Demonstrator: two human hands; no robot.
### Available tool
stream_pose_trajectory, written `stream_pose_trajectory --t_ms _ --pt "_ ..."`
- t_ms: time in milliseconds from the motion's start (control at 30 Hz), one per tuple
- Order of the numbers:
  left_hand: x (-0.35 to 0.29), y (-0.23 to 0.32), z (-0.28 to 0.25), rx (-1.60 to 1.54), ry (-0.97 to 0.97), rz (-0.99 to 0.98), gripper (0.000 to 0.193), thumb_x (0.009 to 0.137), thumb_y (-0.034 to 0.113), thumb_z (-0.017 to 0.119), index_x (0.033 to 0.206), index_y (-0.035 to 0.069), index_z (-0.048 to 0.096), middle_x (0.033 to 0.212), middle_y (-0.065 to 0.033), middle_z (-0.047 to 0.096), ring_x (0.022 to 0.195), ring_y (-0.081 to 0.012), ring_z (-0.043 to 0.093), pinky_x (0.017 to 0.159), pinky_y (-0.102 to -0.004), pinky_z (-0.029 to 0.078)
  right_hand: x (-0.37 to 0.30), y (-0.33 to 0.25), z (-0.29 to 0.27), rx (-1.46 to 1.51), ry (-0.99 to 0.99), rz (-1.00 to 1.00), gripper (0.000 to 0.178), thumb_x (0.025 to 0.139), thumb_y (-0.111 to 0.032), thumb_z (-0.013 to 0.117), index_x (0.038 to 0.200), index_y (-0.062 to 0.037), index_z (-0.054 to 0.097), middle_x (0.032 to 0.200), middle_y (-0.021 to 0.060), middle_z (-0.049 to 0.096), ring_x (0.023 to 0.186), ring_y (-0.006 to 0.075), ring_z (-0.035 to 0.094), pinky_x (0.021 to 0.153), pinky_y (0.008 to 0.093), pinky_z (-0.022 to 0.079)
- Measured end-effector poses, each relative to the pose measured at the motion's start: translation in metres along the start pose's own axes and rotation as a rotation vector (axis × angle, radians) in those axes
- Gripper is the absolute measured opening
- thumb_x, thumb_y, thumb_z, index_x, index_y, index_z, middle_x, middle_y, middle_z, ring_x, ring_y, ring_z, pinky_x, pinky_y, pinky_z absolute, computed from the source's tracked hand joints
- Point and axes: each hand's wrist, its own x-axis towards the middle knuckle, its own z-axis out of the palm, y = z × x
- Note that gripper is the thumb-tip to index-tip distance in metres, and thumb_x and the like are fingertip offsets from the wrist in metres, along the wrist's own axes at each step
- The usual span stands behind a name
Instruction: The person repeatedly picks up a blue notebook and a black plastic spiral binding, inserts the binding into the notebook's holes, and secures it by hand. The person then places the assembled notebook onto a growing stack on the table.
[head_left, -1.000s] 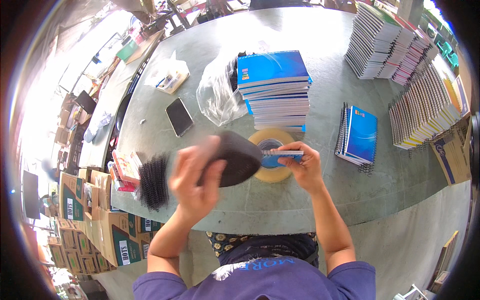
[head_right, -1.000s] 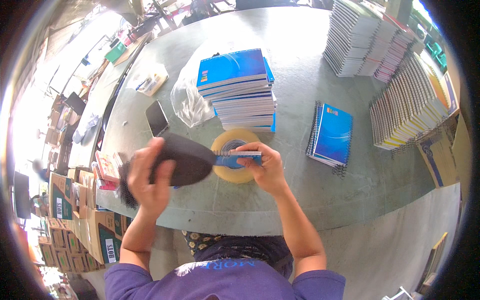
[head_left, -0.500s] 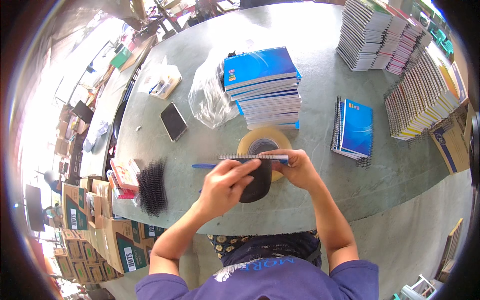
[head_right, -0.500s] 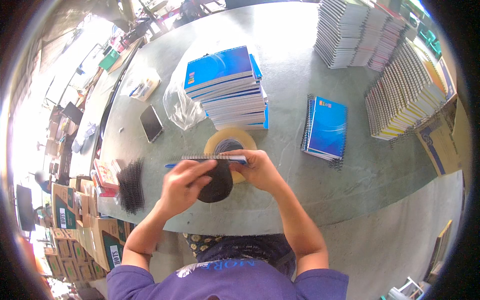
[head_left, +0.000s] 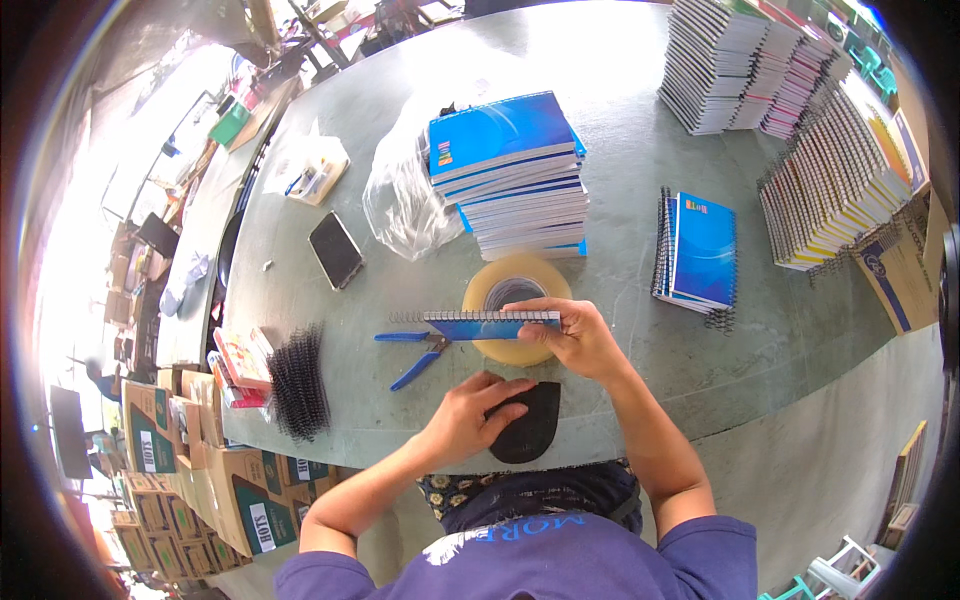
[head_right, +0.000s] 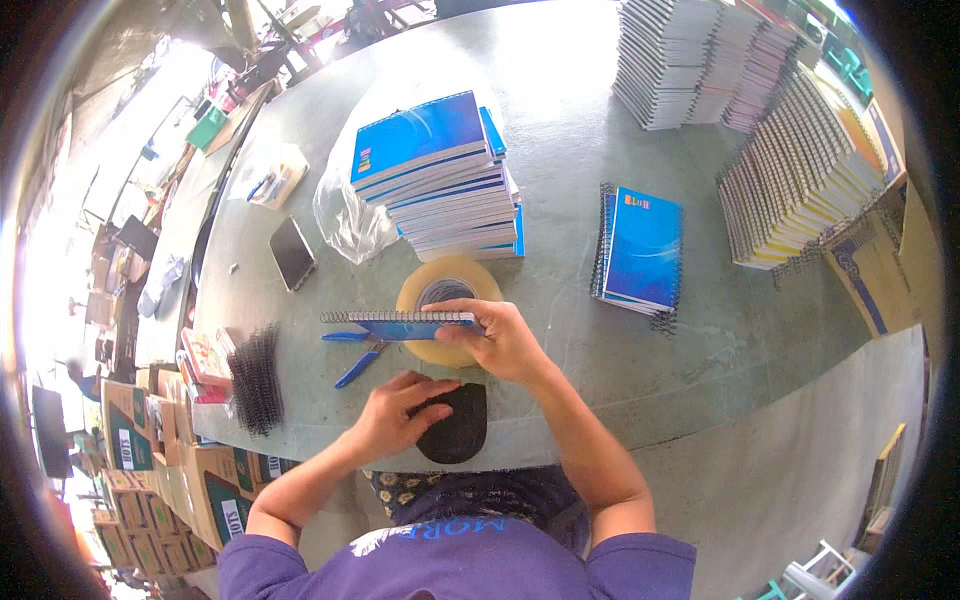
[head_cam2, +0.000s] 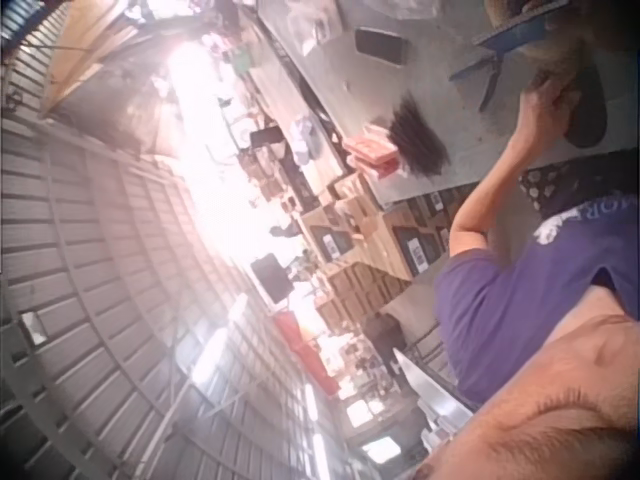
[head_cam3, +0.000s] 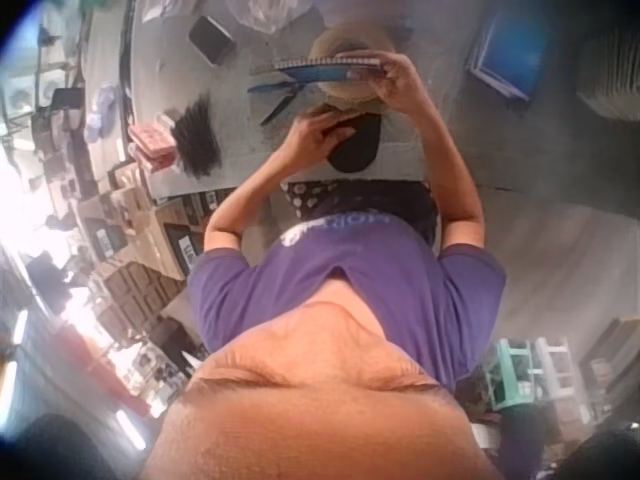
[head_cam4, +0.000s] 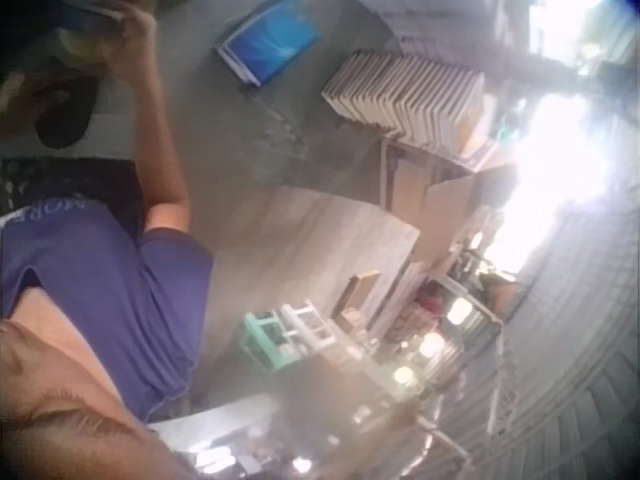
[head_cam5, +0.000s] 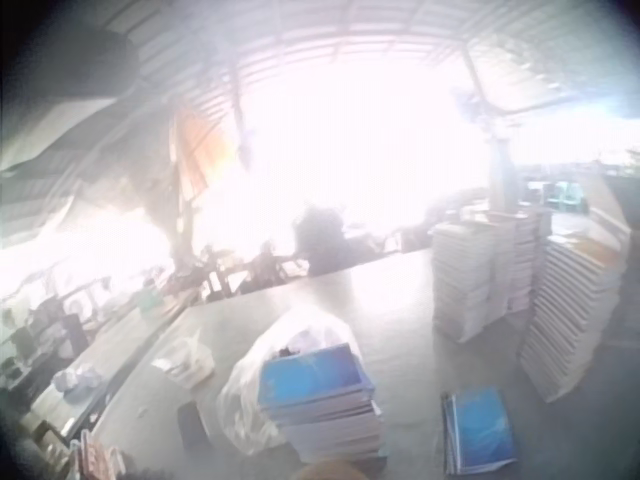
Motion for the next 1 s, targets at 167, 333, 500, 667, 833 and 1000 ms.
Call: stream_pose_trajectory --t_ms 167,333,500,667,833,1000 --pt "0.015 0.012 -0.024 0.431 0.373 0.366 0.03 0.077 0.017 0.07 0.104 0.006 0.065 0.095 -0.011 0.062 0.082 -0.0259 0.06 0.071 -0.0365 0.047 -0.001 -0.007 0.006 0.202 0.061 -0.13 0.022 0.085 -0.008 0.065 0.106 -0.0011 0.065 0.11 0.0091 0.065 0.101 0.0145 0.059 0.087 0.028 0.047" --pt "0.053 0.028 -0.045 0.57 0.326 0.326 0.026 0.079 0.014 0.066 0.103 0.005 0.062 0.093 -0.0124 0.061 0.089 -0.0293 0.057 0.08 -0.0382 0.043 0.0 -0.019 0.013 0.213 0.171 -0.005 0.019 0.083 -0.004 0.065 0.101 -0.0019 0.066 0.099 0.0088 0.068 0.092 0.0165 0.064 0.079 0.0293 0.05" --pt "0.066 0.03 -0.051 0.357 0.177 0.218 0.031 0.078 0.012 0.066 0.107 0.004 0.059 0.102 -0.0161 0.059 0.09 -0.0343 0.057 0.082 -0.0422 0.043 -0.001 -0.001 0.0 -0.378 0.113 -0.148 0.02 0.08 -0.006 0.065 0.099 -0.0029 0.065 0.083 0.0156 0.067 0.079 0.0295 0.067 0.068 0.0342 0.05" --pt "0.075 0.032 -0.045 0.329 0.143 0.27 0.035 0.076 0.01 0.067 0.11 0.005 0.058 0.098 -0.0147 0.061 0.09 -0.0328 0.058 0.079 -0.0405 0.046 -0.002 -0.006 0.001 -0.379 0.113 -0.027 0.018 0.078 -0.006 0.065 0.096 -0.0038 0.065 0.085 0.017 0.066 0.078 0.0341 0.064 0.068 0.0353 0.05" --pt "0.084 0.038 -0.034 0.32 0.187 0.435 0.027 0.074 0.007 0.067 0.101 0.004 0.063 0.093 -0.0127 0.063 0.09 -0.0304 0.059 0.079 -0.0393 0.048 -0.005 -0.008 -0.001 -0.412 0.103 -0.078 0.019 0.077 -0.004 0.063 0.096 -0.0042 0.063 0.083 0.0157 0.066 0.076 0.0338 0.064 0.067 0.0357 0.05" --pt "0.084 0.036 -0.025 0.287 0.221 0.444 0.021 0.073 0.005 0.066 0.094 0.003 0.065 0.091 -0.0125 0.063 0.088 -0.0299 0.06 0.08 -0.0394 0.049 -0.007 -0.002 0.002 -0.447 0.16 -0.086 0.021 0.077 -0.001 0.059 0.098 -0.0046 0.062 0.081 0.0164 0.065 0.074 0.0329 0.064 0.066 0.0365 0.05"
